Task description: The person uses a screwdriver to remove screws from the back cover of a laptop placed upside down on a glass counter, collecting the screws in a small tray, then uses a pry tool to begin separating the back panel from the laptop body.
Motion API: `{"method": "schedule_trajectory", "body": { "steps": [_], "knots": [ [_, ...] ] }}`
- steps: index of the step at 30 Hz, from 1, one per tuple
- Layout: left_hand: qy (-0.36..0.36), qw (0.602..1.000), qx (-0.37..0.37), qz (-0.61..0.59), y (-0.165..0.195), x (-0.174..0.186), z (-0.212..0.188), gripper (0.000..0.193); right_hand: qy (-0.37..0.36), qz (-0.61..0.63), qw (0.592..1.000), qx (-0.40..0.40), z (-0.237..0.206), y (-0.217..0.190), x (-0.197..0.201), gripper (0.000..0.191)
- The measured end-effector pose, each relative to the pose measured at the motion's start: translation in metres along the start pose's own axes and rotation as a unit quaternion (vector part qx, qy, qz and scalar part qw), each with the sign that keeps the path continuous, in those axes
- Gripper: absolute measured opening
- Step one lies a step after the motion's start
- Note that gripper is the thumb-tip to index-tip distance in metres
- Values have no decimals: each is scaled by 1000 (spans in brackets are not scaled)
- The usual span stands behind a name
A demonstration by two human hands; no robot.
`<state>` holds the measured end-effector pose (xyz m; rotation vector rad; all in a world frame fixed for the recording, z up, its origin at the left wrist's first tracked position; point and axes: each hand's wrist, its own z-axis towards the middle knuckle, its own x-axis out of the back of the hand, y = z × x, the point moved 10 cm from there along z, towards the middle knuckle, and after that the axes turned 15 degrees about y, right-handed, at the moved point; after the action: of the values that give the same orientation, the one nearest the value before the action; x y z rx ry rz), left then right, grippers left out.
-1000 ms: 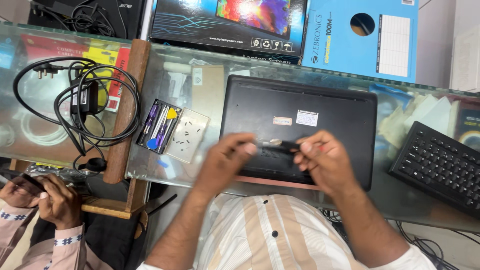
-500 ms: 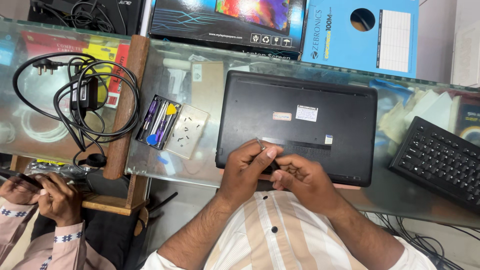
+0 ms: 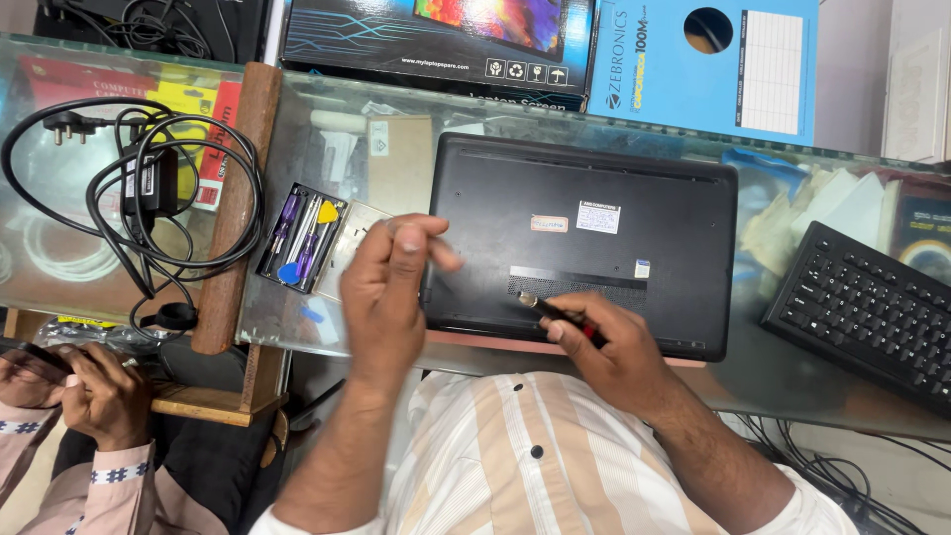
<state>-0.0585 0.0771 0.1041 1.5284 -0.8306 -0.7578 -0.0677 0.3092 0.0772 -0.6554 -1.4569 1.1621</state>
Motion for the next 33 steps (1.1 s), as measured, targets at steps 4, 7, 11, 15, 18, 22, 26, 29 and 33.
{"method": "schedule_trajectory", "body": {
  "steps": [4, 7, 11, 15, 18, 22, 26, 29, 33],
  "knots": [
    [-169, 923, -229, 261, 43, -22, -18, 34, 62, -55, 993, 80, 6, -17, 23, 24],
    [-252, 864, -236, 367, 38, -44, -31, 30, 86, -90, 979, 159, 6, -34, 31, 23],
    [-288, 842, -210, 405, 34, -58, -36, 34, 92, -101, 974, 181, 4, -38, 35, 21],
    [-289, 830, -237, 413, 38, -63, -38, 33, 100, -105, 972, 186, 2, -40, 41, 21],
    [-295, 827, -247, 411, 41, -64, -40, 32, 100, -105, 971, 192, 2, -43, 42, 21],
    [-320, 797, -264, 440, 43, -71, -46, 32, 80, -102, 970, 207, 2, -49, 39, 21],
    [-376, 738, -237, 508, 36, -81, -53, 26, -9, -66, 981, 183, -1, -43, 26, 23],
    [-360, 737, -276, 501, 56, -85, -53, 35, -52, -30, 991, 121, -2, -26, 21, 28],
    [-255, 806, -332, 419, 104, -65, -42, 51, -61, 78, 995, -5, -4, 5, 18, 31]
  ]
}}
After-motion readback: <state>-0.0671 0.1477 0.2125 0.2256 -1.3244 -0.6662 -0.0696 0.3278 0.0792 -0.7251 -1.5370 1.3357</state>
